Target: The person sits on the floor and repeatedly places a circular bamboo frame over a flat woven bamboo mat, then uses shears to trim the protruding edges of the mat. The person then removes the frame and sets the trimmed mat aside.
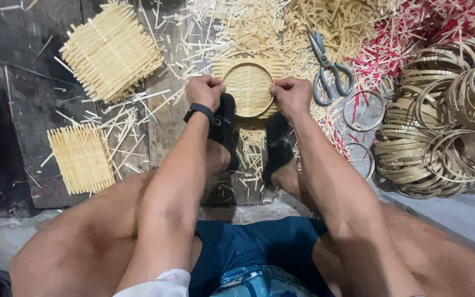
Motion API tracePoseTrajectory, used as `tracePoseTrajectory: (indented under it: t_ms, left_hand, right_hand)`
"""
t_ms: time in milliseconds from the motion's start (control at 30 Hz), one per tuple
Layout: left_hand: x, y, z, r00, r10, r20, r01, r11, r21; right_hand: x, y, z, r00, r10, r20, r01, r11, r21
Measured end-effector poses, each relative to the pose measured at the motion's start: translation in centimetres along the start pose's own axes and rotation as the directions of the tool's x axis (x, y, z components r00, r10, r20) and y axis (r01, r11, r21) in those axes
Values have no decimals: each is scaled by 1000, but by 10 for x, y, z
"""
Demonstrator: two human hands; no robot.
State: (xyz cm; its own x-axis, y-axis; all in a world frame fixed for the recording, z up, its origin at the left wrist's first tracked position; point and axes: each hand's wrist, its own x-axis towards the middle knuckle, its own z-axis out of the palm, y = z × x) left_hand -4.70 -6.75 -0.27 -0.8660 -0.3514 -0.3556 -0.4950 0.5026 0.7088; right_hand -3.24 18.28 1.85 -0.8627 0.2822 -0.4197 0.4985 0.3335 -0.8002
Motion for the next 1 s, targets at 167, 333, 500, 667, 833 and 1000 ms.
tracePoseTrajectory:
  t_ms: [167,333,500,667,833,1000]
  left_hand:
    - [4,1,-6,998,15,62,-9,996,-85]
    - [11,32,-24,961,123,247,-185,951,246]
    - [14,67,0,564,823,69,-826,562,48]
    - [18,54,24,678,729,97,-721,685,-107]
    - [24,41,34,727,667,162,-636,744,-206]
    - [19,50,29,769,618,164,-572,780,-254]
  right_hand:
    - [7,2,-2,991,-134,-25,130,983,-128]
    - [6,-28,-17,988,-142,67,152,967,-204]
    - [-66,-17,29,972,233,-32,-234,972,-20]
    - [-96,25,89,806,552,213,-580,665,471]
    - [-104,35,99,960,266,-93,-252,958,136]
    - [-102,26,88,918,383,104,-397,889,226]
